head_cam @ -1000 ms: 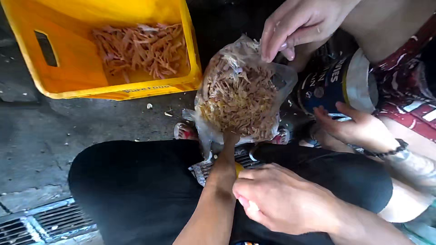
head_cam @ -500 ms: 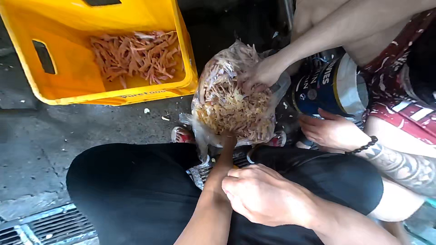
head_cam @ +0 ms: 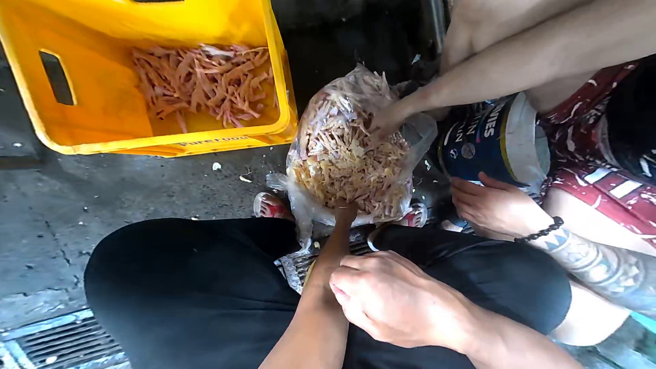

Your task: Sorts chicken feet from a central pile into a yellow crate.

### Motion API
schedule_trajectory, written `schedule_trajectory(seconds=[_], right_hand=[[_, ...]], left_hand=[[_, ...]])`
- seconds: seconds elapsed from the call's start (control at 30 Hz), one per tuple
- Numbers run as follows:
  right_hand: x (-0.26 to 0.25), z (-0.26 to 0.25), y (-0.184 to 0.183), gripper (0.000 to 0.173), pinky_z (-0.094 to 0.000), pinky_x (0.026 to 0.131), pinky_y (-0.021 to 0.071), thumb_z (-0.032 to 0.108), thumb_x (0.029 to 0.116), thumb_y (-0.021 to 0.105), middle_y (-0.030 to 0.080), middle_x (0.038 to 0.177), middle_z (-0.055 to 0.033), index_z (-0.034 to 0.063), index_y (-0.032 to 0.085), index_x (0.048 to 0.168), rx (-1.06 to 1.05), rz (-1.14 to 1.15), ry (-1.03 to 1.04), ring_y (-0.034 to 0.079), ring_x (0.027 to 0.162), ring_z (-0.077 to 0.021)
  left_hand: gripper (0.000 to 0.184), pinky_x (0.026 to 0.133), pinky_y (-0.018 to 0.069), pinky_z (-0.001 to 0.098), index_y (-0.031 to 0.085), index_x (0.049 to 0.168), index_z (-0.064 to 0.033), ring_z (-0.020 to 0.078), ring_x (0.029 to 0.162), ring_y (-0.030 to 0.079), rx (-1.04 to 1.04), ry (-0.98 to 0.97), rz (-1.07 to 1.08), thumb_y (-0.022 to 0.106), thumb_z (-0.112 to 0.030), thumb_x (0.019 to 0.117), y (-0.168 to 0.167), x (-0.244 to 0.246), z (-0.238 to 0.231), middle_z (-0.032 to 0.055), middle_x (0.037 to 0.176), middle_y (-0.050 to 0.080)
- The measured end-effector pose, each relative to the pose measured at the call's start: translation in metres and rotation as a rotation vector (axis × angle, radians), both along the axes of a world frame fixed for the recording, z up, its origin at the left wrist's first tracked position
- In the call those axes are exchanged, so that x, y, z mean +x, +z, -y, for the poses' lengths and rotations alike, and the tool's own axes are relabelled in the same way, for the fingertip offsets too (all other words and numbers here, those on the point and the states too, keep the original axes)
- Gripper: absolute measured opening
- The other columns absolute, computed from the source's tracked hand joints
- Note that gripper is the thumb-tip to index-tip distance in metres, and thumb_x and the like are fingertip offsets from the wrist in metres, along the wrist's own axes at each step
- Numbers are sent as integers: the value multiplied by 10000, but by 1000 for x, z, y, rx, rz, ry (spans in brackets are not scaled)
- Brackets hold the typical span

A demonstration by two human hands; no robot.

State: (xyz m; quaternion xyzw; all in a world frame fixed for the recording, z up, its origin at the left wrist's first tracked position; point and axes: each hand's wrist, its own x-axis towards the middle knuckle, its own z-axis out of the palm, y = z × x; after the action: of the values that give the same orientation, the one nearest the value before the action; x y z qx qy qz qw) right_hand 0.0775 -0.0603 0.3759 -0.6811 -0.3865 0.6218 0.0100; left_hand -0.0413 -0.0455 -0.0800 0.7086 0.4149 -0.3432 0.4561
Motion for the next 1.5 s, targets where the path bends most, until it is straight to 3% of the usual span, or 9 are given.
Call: schedule_trajectory(seconds=[0.17, 0.3, 0.37, 0.43, 0.6, 0.73, 0.87, 1.03, 1.5], right_hand=[[-22, 41, -60, 270, -298, 1001, 462, 99, 1025, 511, 675, 1210, -152, -17, 655, 1222, 64, 125, -228, 619, 1143, -220], [-44, 132, -189, 282, -264, 773, 548, 291, 1028, 528, 715, 991, -36, 128, 710, 1169, 736, 422, -470, 672, 890, -132], [-23, 95, -132, 266, -420, 867, 573, 256, 1055, 527, 715, 1083, -26, 189, 699, 1247, 331, 287, -616, 685, 965, -164], [-8, 80, -114, 232, -503, 835, 574, 230, 1063, 524, 714, 1056, -32, 186, 719, 1180, 284, 349, -797, 688, 928, -188], [-2, 74, -127, 343, -591, 834, 547, 368, 1066, 528, 703, 1044, -146, 105, 715, 1182, 243, 451, -934, 682, 963, -309], [-7, 63, -144, 634, -664, 918, 509, 609, 1029, 474, 694, 1108, -237, 43, 701, 1199, 146, 449, -879, 664, 1071, -418], [-12, 58, -148, 683, -649, 930, 516, 682, 963, 543, 696, 1117, -215, 57, 705, 1185, 305, 388, -970, 667, 1074, -386], [-35, 51, -133, 390, -522, 856, 583, 423, 964, 704, 722, 1005, -119, 75, 720, 1139, 585, 276, -1093, 701, 925, -242], [-44, 68, -118, 237, -355, 683, 576, 220, 1047, 563, 678, 774, -36, 73, 715, 940, 938, 233, -1124, 658, 711, -123]], left_hand=[[550, 1103, 430, 576, 600, 1343, 24, 398, 1286, 568, -79, -42, 46, 677, -382, 980, 6, -1, -4, 263, 1332, 617], [493, 1034, 477, 568, 625, 1270, 52, 388, 1167, 634, -154, -60, 85, 607, -377, 1026, 33, 1, -19, 269, 1216, 661], [505, 1025, 495, 550, 618, 1268, 63, 384, 1150, 645, -167, -108, 86, 570, -390, 1051, 41, 3, -32, 270, 1205, 664], [498, 1057, 470, 579, 623, 1261, 80, 413, 1200, 620, -154, -160, 120, 527, -370, 1071, 49, 5, -48, 294, 1242, 646], [408, 715, 533, 422, 639, 1169, 10, 223, 755, 601, -171, -20, 306, 513, -366, 1077, 107, 14, -76, 147, 925, 634], [332, 657, 533, 340, 611, 1222, 0, 150, 701, 579, -296, 236, 507, 561, -289, 1065, 189, 20, -82, 94, 896, 636], [184, 567, 477, 281, 610, 1084, -30, 107, 584, 502, -513, 444, 652, 575, -207, 1050, 266, 10, -74, 13, 731, 551], [252, 571, 488, 319, 665, 1011, -34, 139, 588, 533, -228, 283, 721, 600, -276, 1038, 312, -16, -63, 31, 703, 568], [247, 598, 565, 296, 596, 1183, 35, 162, 653, 636, -446, 558, 827, 461, -154, 1098, 345, -13, -42, 110, 856, 668]])
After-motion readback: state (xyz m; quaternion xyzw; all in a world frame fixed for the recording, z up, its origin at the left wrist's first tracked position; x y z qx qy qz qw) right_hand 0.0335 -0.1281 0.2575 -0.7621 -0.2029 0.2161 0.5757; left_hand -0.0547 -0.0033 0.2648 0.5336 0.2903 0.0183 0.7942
